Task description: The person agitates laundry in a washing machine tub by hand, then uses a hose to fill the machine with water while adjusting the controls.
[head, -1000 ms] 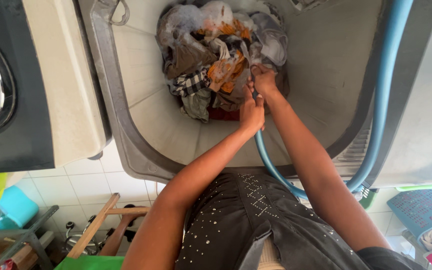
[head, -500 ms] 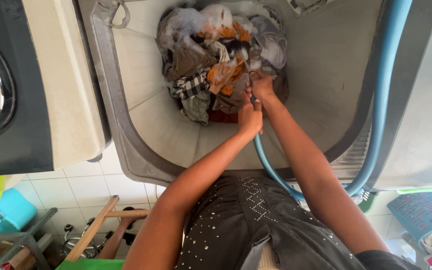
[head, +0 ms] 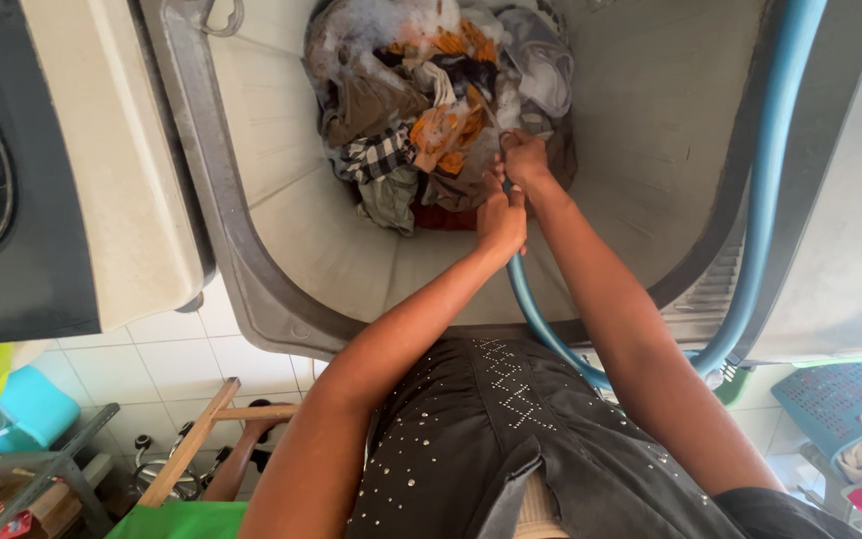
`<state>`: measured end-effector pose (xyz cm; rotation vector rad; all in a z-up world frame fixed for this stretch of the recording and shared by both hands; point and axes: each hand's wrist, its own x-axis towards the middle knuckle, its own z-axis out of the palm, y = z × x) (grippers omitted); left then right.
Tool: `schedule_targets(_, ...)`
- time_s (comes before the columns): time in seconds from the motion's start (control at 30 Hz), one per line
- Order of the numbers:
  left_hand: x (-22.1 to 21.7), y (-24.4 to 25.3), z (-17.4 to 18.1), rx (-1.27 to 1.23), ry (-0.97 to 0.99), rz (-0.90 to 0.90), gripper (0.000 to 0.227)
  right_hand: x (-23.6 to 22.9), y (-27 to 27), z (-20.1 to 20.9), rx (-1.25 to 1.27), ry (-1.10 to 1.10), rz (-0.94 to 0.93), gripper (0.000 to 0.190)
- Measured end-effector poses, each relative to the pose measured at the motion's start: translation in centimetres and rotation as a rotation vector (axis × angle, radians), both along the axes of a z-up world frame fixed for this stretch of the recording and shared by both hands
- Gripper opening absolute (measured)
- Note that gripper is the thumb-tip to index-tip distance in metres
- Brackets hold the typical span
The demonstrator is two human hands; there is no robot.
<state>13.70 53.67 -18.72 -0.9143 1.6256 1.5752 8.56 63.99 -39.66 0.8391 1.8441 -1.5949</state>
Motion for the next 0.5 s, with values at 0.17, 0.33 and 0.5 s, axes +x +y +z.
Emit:
schedule_targets(0.17, 1.5, 2.0, -4.0, 0.061, 0.044, 0.022, 0.057, 1.4, 2.8, -2.1, 0.043, -0.145, -0.047, 0.019)
schedule_targets(0.33, 2.8, 2.1, -5.5, 0.121, -0.183, 0.005, 0.056, 3.2, 2.1, -2.7, 0.029, -0.275, 0.203, 0.020)
schedule_targets(0.5, 1.0, 0.5, -1.6, 0.062, -0.130, -0.042, 0.072, 1.6, 1.5, -1.9, -0.005, -0.079, 0.231, 0.022)
